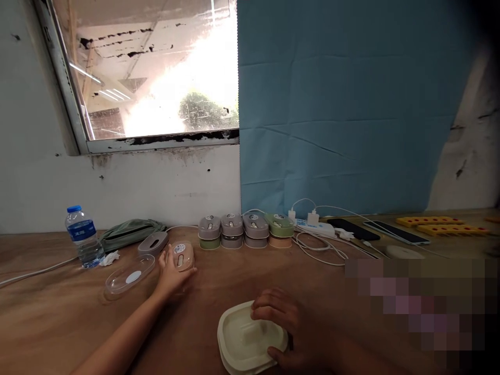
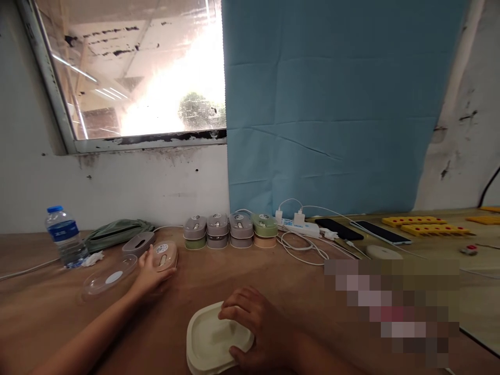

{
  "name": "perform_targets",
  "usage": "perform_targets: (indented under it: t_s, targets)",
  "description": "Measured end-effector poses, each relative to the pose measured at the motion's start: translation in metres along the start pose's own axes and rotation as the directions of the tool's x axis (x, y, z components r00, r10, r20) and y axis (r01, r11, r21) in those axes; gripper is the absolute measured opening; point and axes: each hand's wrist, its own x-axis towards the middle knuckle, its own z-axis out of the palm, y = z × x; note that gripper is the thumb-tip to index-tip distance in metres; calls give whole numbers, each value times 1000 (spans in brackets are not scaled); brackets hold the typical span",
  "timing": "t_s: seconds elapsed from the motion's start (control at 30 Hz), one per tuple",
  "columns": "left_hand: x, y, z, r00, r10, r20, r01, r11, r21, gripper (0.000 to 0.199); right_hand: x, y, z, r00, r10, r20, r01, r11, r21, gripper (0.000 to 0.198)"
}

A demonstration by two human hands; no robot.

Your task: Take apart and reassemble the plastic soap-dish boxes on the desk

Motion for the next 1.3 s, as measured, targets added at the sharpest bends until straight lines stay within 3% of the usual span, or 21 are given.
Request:
perform_targets:
  t_s: [0.23, 0.43, 0.63, 0.8, 1.07, 1.3]
  targets:
    - [21, -4, 9, 997, 50, -62, -44, 995, 85, 68, 1, 2, -3, 994, -102, 47, 104, 994, -33, 26]
    - [56, -3, 27, 992, 35, -121, 11, 933, 359, 61, 1, 7, -4, 983, -145, 110, 152, 987, -60, 17]
    - [77, -8, 41, 993, 110, -30, -87, 904, 420, 62, -4, 22, 15, 985, -174, 2, 174, 983, -62, 12]
    - [88, -19, 46, 980, 200, 0, -182, 894, 410, 61, -4, 27, 22, 988, -153, -10, 153, 988, -29, 14]
    - [73, -8, 39, 961, 273, -39, -230, 871, 434, 63, -3, 24, 19, 993, -120, 6, 120, 993, -2, 14]
    - [38, 8, 2, 855, 511, 84, -463, 682, 567, 42, 10, -6, -9, 994, 27, 106, -22, 999, -50, 17]
